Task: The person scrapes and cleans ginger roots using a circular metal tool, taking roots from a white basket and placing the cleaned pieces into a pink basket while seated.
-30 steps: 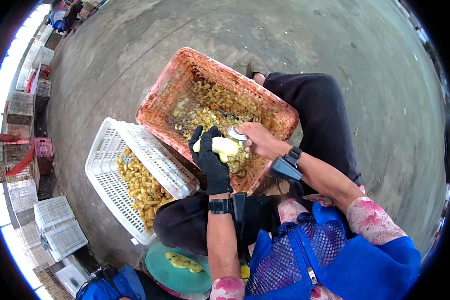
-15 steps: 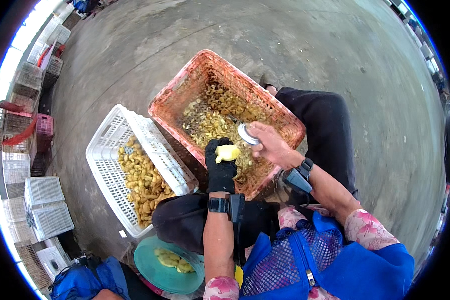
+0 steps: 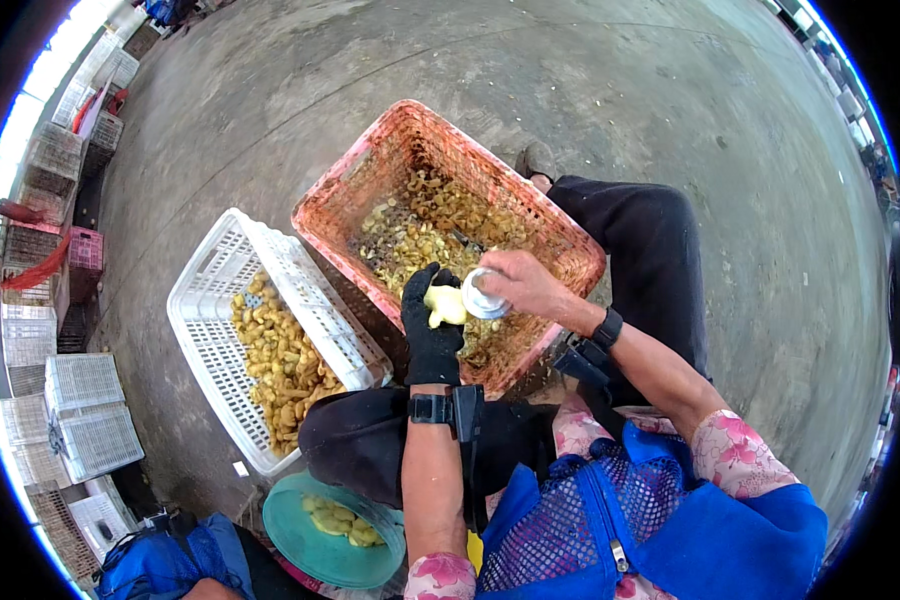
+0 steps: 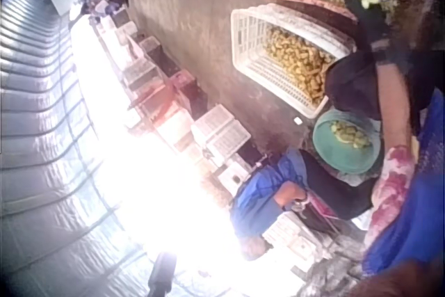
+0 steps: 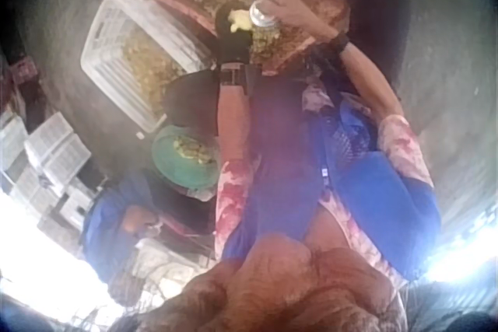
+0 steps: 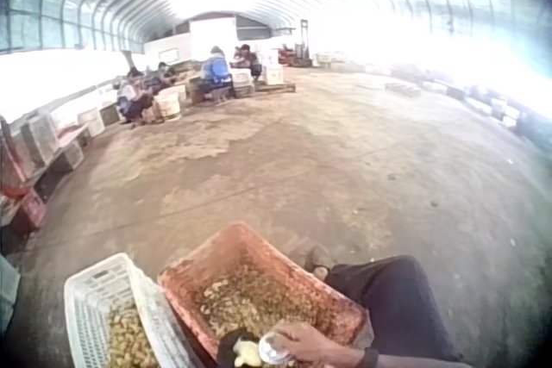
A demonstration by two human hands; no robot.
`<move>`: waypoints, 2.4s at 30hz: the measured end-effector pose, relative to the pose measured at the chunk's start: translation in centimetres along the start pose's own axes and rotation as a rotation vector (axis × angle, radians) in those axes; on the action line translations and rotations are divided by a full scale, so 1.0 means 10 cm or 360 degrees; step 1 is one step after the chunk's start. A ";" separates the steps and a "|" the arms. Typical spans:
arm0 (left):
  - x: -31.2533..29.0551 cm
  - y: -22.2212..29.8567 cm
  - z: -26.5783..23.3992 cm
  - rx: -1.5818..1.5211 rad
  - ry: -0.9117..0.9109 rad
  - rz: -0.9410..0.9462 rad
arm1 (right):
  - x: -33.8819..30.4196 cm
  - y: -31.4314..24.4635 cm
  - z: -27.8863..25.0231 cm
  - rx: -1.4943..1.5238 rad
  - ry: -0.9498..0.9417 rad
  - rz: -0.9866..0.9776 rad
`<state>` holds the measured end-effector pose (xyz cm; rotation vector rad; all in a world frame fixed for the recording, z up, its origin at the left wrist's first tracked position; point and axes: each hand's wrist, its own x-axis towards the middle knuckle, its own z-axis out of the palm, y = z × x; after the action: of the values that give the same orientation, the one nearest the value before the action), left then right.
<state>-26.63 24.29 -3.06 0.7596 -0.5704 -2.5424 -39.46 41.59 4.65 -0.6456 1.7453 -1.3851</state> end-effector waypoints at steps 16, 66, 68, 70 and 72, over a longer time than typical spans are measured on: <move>-0.18 0.23 0.42 0.0076 -0.0257 0.0133 | 0.18 0.22 0.49 0.1194 0.0820 0.0517; -0.12 0.57 -0.05 0.0045 0.0075 0.0352 | 0.02 -0.20 0.83 -0.0325 0.0294 -0.0283; -0.08 0.50 0.00 0.0203 0.0183 0.0376 | 0.03 0.11 0.72 -0.0354 0.0260 -0.0190; 0.00 0.47 -0.02 0.0117 0.0143 0.0430 | 0.00 0.54 0.52 -0.0883 0.0312 -0.0203; 0.08 0.64 -0.11 -0.0089 -0.0044 0.0526 | -0.12 0.74 0.29 -0.1384 0.0369 -0.0286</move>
<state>-24.80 18.28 -1.08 0.5595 -0.5788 -2.2562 -35.78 42.90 -2.34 -1.1505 2.5347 -0.7700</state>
